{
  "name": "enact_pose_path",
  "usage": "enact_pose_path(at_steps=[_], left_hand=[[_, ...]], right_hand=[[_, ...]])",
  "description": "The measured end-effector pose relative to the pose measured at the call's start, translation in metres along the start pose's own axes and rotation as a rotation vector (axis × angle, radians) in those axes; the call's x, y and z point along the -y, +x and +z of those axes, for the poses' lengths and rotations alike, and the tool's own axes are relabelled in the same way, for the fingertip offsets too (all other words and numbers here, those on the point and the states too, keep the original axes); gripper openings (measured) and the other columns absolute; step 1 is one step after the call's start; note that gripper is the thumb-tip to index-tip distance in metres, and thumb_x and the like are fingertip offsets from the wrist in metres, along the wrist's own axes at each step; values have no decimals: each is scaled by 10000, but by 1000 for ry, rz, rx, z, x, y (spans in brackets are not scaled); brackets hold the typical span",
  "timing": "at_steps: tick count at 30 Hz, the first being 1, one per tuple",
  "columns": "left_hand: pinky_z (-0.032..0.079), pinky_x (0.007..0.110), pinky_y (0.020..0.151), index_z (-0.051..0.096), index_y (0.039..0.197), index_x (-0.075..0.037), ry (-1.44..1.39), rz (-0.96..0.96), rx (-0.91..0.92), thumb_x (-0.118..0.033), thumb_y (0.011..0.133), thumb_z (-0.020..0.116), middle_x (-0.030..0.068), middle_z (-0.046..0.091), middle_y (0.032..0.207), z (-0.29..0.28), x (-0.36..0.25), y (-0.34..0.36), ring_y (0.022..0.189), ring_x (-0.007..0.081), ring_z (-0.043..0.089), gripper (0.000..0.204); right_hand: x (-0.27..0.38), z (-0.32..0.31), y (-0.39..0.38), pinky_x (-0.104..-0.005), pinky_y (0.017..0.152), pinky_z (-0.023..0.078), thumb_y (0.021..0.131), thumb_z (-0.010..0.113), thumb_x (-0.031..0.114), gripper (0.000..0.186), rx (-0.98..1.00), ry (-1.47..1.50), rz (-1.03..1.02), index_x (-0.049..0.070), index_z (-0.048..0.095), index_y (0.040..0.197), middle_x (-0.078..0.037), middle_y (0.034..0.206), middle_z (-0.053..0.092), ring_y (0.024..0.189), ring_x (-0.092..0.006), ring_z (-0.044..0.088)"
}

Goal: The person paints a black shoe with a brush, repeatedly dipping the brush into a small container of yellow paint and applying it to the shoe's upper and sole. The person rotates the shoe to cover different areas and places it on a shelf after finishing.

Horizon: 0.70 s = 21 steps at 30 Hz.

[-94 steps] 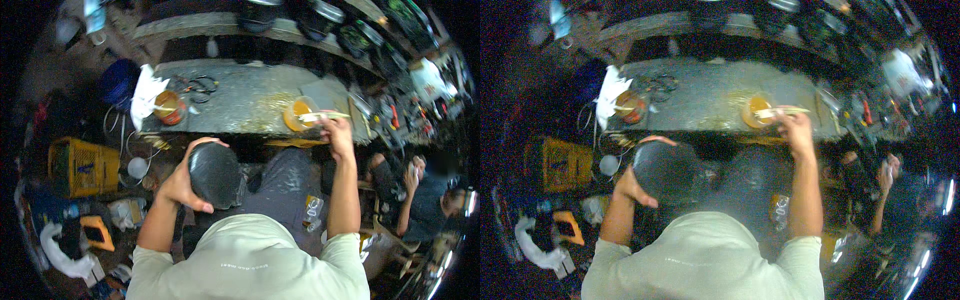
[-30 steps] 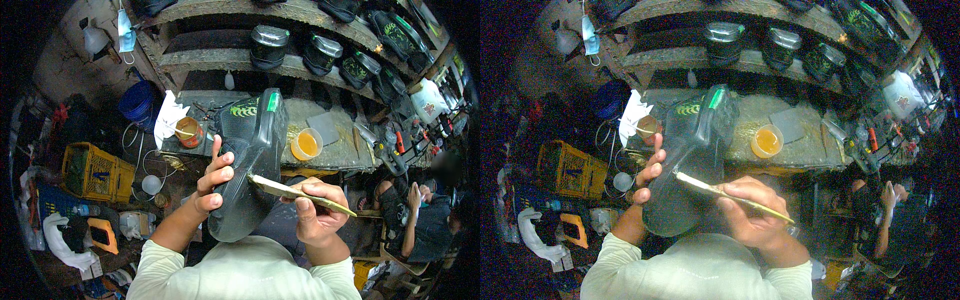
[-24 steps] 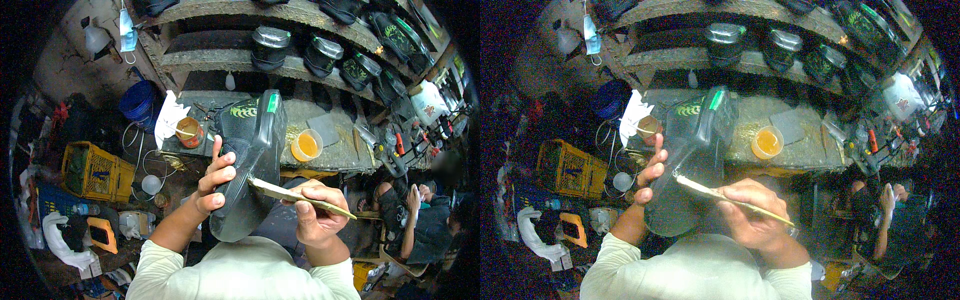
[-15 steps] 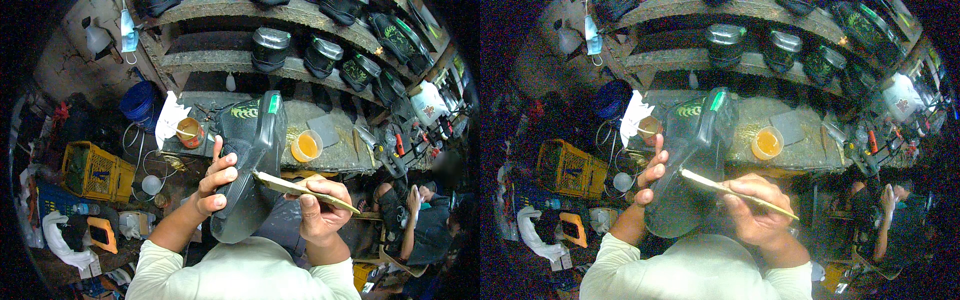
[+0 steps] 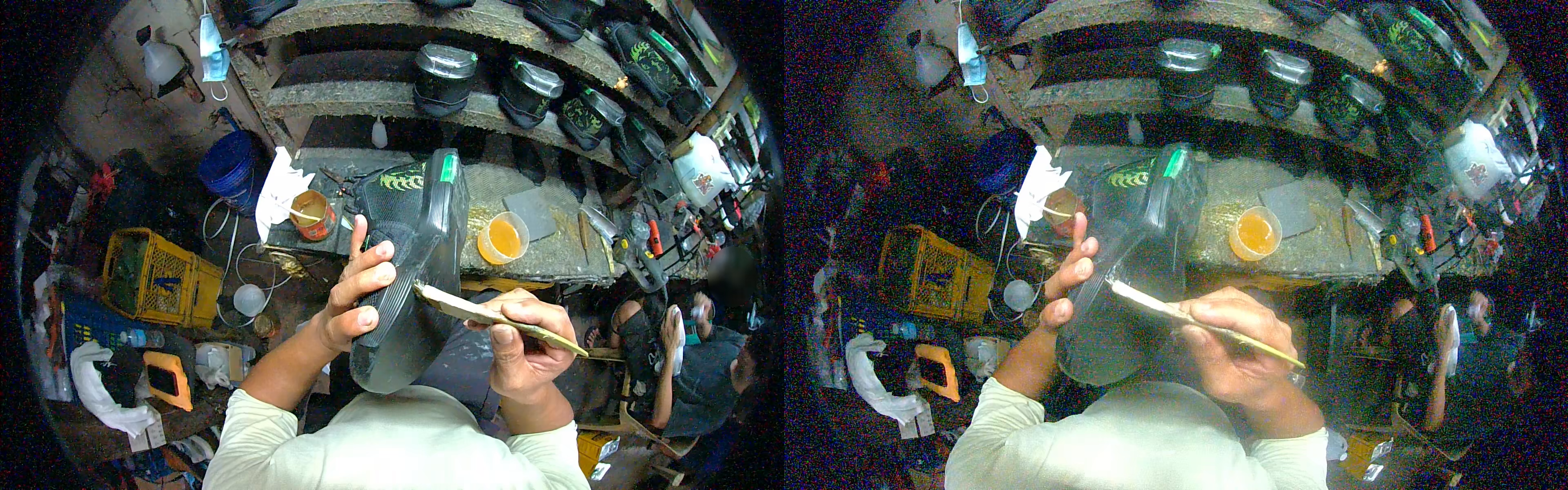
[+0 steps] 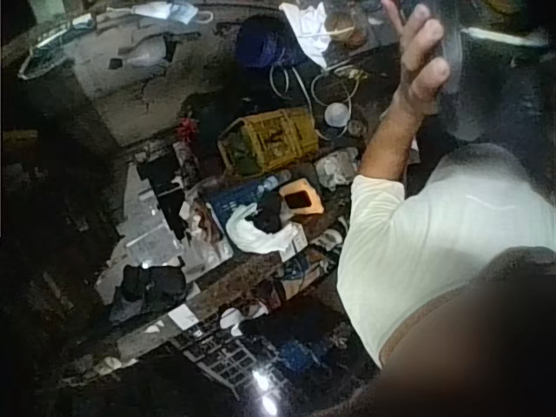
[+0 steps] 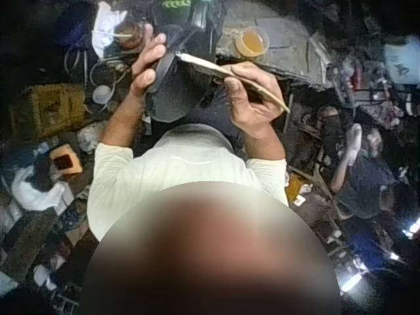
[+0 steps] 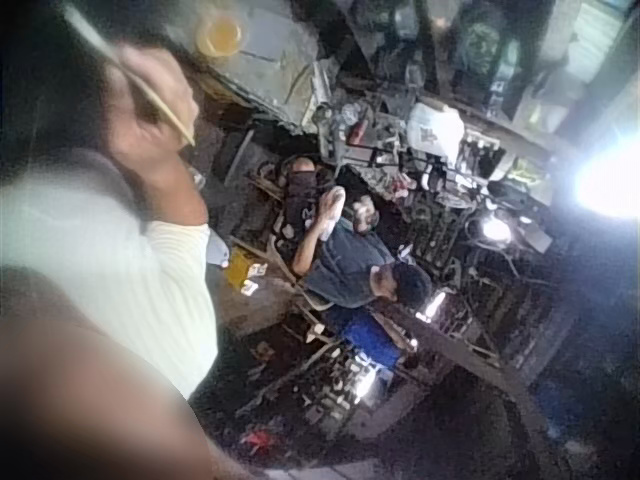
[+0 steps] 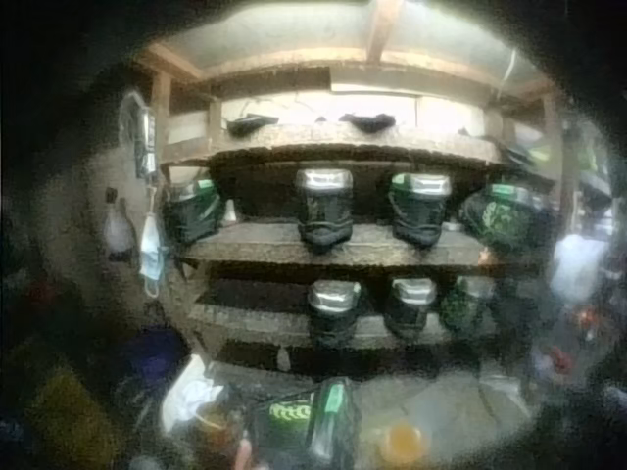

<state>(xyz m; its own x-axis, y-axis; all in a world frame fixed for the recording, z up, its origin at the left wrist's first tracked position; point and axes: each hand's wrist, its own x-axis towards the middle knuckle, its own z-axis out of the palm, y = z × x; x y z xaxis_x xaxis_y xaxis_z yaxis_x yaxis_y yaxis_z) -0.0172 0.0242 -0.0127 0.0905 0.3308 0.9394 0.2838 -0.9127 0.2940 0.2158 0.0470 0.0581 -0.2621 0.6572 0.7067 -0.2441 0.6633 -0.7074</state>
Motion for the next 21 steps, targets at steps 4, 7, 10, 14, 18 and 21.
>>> enact_pose_path(at_steps=[4,7,10,14,18,21], left_hand=[[97,774,1165,437,1293,-238,35,-3,1,-129,971,599,183,506,1393,1,0,3,1364,415,500,377],[103,762,1172,436,1297,-235,55,-15,16,-129,968,601,184,505,1400,0,-1,4,1365,415,501,383],[107,753,1177,435,1302,-232,55,-22,24,-125,961,614,185,504,1405,0,0,4,1366,414,500,399],[112,750,1177,432,1310,-225,90,-17,-7,-123,927,668,194,513,1397,5,1,4,1366,415,500,461],[117,752,1174,423,1320,-215,125,-31,-7,-124,888,724,205,522,1379,5,1,5,1368,416,500,534],[119,752,1172,417,1321,-207,128,-40,13,-125,889,726,212,515,1387,2,-1,7,1372,419,495,537]], right_hand=[[1,-1,0,-351,638,600,964,700,100,240,36,-54,-20,-7,568,1134,-188,879,687,732,-238,686],[3,-2,0,-376,681,596,912,736,34,273,37,-21,3,18,594,1145,-190,917,730,789,-282,729],[5,-4,-1,-389,705,596,881,751,-13,312,53,-26,8,37,607,1152,-190,942,755,815,-305,752],[6,-3,0,-390,715,599,869,743,-40,337,65,-3,-6,45,602,1163,-190,950,758,813,-306,755],[7,-4,2,-392,711,602,860,741,-54,350,104,-2,-31,41,599,1166,-199,961,758,810,-303,755],[7,-3,3,-392,707,607,849,748,-61,354,117,2,-54,34,602,1157,-211,959,756,809,-304,756]])
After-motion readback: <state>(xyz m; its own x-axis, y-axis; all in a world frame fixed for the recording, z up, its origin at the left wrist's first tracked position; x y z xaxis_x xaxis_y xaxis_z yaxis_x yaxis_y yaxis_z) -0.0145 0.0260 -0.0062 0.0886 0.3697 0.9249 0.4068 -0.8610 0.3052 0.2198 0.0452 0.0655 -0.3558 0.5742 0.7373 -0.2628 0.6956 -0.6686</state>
